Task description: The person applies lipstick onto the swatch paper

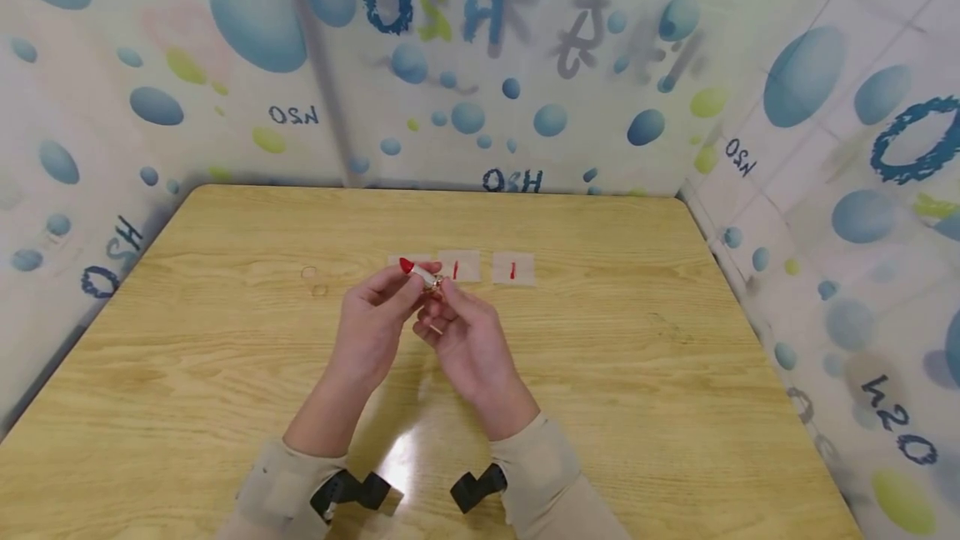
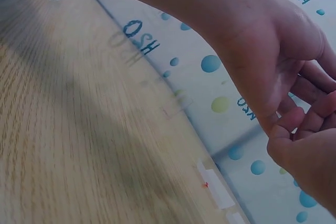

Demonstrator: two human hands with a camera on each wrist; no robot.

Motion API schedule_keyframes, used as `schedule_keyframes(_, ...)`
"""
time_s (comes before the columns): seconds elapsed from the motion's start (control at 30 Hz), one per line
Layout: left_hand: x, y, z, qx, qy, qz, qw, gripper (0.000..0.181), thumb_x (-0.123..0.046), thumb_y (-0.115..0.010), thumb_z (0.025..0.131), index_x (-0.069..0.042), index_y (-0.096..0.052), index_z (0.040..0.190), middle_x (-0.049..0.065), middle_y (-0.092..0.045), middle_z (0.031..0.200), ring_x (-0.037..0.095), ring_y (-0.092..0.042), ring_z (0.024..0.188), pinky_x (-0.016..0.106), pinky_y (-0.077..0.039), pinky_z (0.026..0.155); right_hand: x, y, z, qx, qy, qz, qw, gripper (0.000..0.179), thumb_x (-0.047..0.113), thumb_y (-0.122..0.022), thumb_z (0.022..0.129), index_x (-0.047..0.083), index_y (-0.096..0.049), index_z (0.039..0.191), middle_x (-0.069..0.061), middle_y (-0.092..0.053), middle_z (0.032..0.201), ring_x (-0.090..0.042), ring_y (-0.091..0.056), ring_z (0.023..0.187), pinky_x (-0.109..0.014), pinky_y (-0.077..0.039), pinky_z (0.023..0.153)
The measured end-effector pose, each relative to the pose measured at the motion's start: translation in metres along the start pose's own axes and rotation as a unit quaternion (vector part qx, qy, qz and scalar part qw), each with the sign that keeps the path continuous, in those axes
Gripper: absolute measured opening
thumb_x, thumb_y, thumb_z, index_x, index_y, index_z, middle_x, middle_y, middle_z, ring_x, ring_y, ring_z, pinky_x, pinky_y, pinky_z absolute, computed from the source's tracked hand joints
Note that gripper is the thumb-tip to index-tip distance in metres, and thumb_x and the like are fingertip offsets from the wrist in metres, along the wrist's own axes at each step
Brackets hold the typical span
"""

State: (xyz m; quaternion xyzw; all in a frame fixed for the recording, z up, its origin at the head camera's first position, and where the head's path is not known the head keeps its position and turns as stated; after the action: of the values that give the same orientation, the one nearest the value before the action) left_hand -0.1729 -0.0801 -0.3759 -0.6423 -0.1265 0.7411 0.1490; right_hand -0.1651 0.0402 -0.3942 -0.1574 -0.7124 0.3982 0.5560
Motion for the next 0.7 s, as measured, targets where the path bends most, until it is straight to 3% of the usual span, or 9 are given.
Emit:
schedule_keyframes(0.23, -0.0007, -0.0009, -0.0005, -0.018, -0.009, 0.002, 0.9998, 0.021, -0.002, -0.072, 0.099, -0.02, -0.082, 0.101, -0.005, -0.083, 0.105, 0.017, -0.074, 0.112, 0.03, -0.053, 0.109, 0.0005, 0.0, -0.0003, -0.001, 0.008, -0.01, 0.9999, 0.032, 0.033, -0.053, 0.113, 0.019, -0.078, 0.098, 0.009, -0.07, 0.079, -0.009, -0.062, 0.08, -0.029, -0.053, 0.09)
schedule_keyframes(0.7, 0.0032, 0.0002, -0.0024, -0.066, 0.018, 0.014, 0.9976, 0.02, -0.001, -0.075, 0.096, -0.02, -0.08, 0.093, -0.008, -0.081, 0.093, 0.011, -0.072, 0.096, 0.025, -0.057, 0.094, 0.0012, 0.0033, -0.0025, -0.008, 0.031, -0.032, 0.999, 0.036, 0.025, -0.05, 0.114, 0.018, -0.08, 0.095, 0.009, -0.068, 0.077, -0.008, -0.061, 0.08, -0.026, -0.054, 0.086)
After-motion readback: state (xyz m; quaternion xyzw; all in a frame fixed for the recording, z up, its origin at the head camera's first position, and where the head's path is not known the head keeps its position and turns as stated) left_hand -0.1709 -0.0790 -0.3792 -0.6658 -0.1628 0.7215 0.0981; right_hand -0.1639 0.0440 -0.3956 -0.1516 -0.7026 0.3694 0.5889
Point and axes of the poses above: each hand's wrist, its own z-axis towards the middle knuckle, its own y-axis out of the back of the hand, x = y × z, the point moved 5 cm from there along z, towards the middle knuckle
